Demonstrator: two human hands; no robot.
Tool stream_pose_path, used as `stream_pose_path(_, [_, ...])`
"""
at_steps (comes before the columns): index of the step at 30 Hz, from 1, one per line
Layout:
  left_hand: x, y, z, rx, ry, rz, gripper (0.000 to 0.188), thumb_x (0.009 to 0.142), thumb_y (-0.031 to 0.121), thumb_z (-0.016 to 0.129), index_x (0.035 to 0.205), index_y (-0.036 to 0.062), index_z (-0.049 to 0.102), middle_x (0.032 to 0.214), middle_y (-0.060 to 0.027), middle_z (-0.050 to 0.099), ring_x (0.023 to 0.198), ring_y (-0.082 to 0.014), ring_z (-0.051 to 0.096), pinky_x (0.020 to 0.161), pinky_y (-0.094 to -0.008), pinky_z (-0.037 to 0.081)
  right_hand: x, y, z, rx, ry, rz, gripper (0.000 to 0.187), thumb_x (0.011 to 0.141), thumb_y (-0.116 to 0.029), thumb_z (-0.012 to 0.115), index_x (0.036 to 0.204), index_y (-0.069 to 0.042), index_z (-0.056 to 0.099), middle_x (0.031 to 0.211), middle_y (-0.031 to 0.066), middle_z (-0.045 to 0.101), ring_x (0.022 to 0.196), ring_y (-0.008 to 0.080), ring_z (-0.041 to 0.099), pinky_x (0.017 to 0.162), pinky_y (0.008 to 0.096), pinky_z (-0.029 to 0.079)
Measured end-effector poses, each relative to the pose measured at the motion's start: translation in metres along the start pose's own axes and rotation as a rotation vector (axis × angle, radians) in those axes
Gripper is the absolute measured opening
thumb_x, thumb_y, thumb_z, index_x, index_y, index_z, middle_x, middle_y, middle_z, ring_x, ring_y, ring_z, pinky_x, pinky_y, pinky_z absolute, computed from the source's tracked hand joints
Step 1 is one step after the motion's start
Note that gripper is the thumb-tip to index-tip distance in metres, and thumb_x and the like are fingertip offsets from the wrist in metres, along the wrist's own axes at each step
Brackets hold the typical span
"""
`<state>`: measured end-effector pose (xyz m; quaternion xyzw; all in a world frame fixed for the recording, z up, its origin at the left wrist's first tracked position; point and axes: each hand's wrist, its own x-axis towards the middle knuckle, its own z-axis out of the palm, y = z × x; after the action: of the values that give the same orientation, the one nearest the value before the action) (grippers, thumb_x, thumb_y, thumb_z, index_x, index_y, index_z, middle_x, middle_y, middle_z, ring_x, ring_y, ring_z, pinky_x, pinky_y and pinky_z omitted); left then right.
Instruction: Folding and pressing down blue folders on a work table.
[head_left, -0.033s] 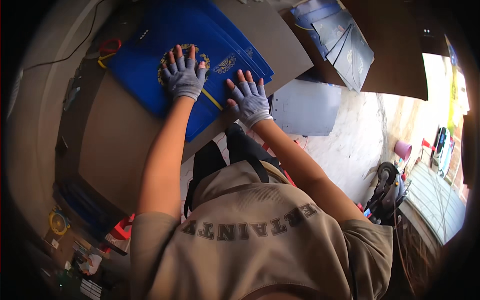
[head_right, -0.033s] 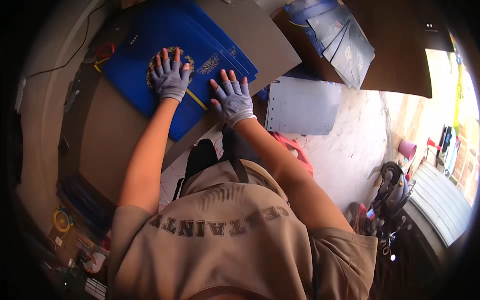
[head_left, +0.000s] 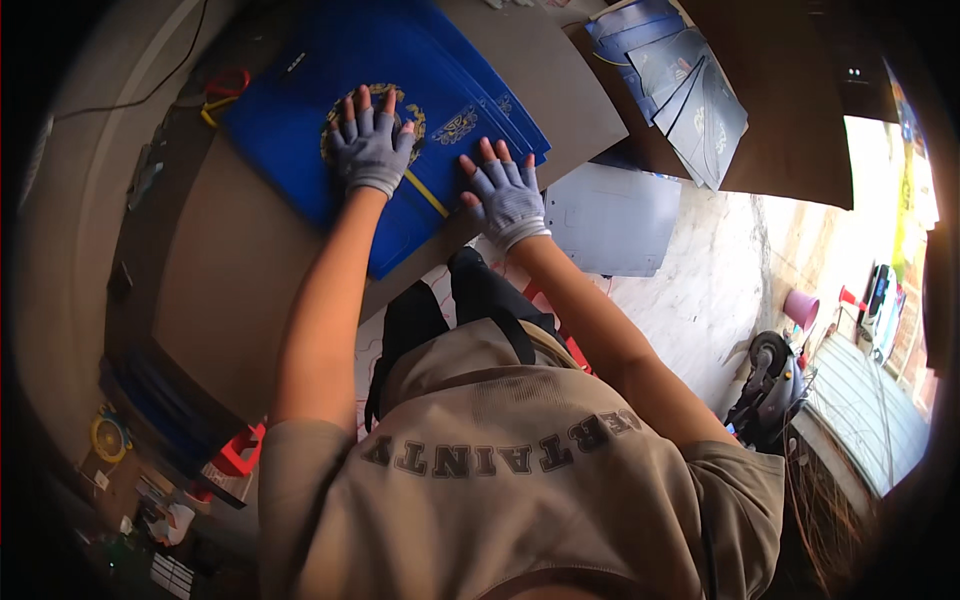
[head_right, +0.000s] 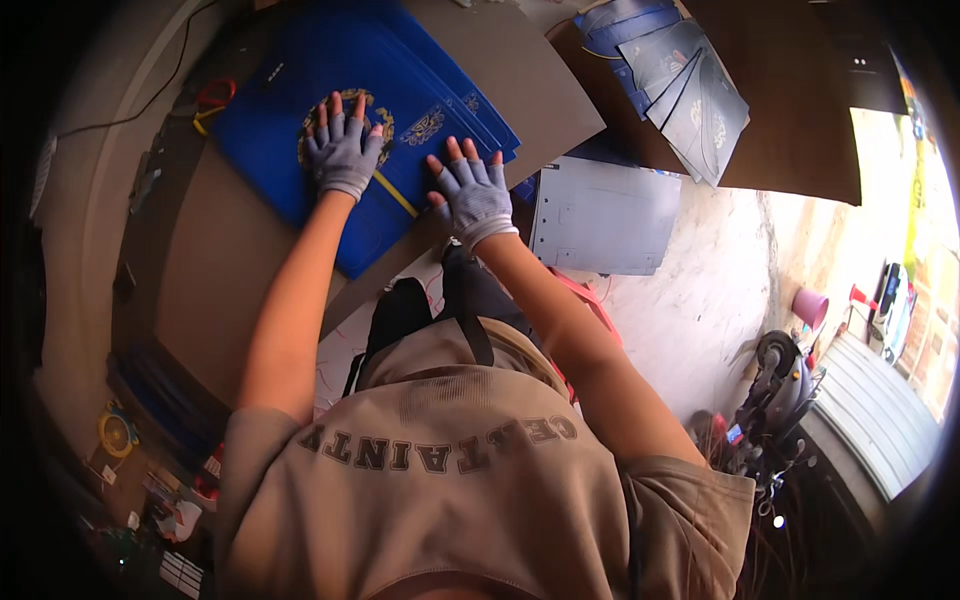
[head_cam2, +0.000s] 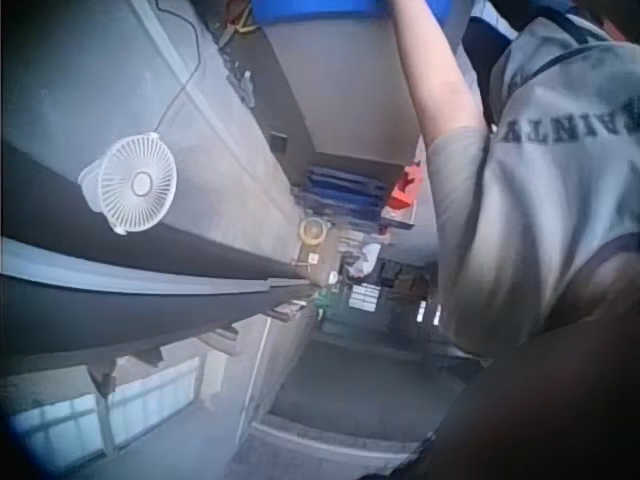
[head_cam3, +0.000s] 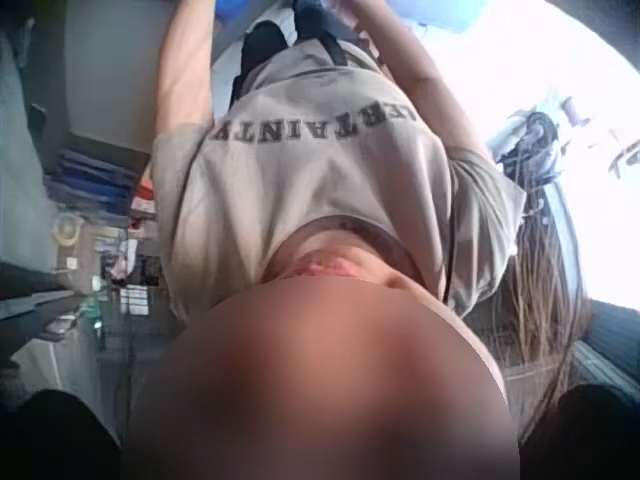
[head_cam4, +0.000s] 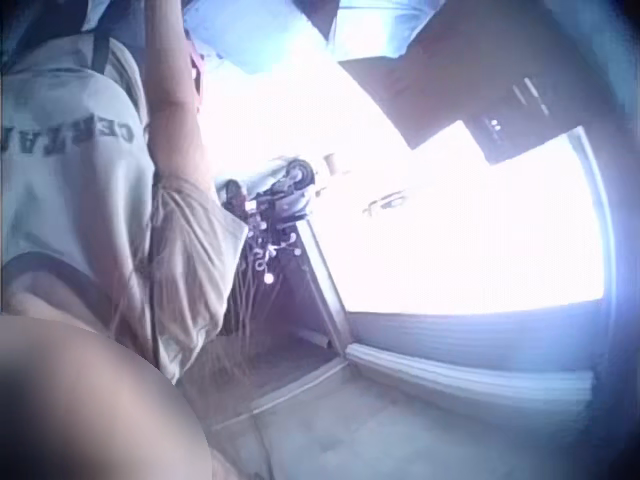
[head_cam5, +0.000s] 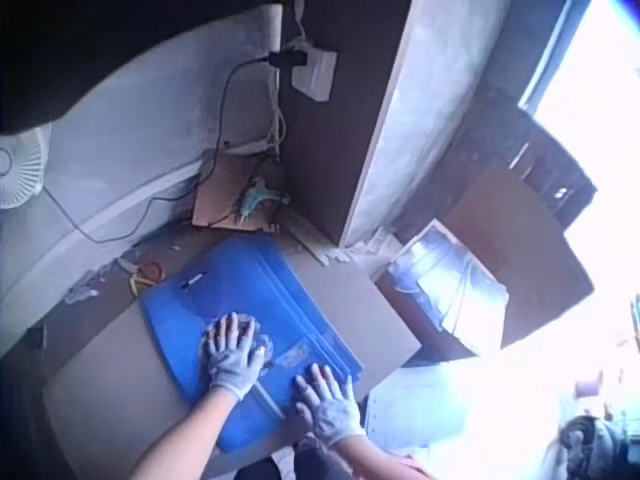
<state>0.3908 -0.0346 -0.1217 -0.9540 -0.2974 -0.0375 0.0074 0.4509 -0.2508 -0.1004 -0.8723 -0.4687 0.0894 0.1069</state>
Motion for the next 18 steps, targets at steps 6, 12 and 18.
stream_pose_path(6, [-0.046,-0.055,-0.002,-0.256,0.346,-0.083,0.056,0.091,0.039,0.044,0.140,0.0129,0.035,0.150,-0.0146,0.022,0.139,-0.0357,0.016,0.110,-0.0521,0.015,0.009,0.025,-0.008,-0.138,-0.005,0.045,0.066,0.084,-0.049,0.052,0.140,-0.018,0.036,0.150,0.0075,0.025,0.139,0.0279,0.020,0.110,0.0565,0.010])
stream_pose_path(12, [-0.036,-0.050,0.016,-0.334,0.285,-0.034,0.062,0.090,0.045,0.044,0.142,0.0117,0.031,0.150,-0.0180,0.019,0.138,-0.0377,0.016,0.110,-0.0545,0.014,0.014,0.029,-0.003,-0.208,0.041,0.104,0.074,0.081,-0.048,0.056,0.143,-0.018,0.030,0.151,0.0102,0.020,0.140,0.0315,0.017,0.109,0.0582,0.011])
stream_pose_path(18, [-0.099,-0.132,-0.024,-0.627,0.361,-0.049,0.050,0.090,0.031,0.050,0.136,0.0135,0.042,0.145,-0.0157,0.032,0.133,-0.0392,0.028,0.105,-0.0568,0.024,0.012,-0.085,-0.018,-0.197,0.370,-0.133,0.068,0.072,-0.018,0.061,0.134,-0.005,0.038,0.137,0.0184,0.040,0.125,0.0371,0.040,0.102,0.0500,0.034])
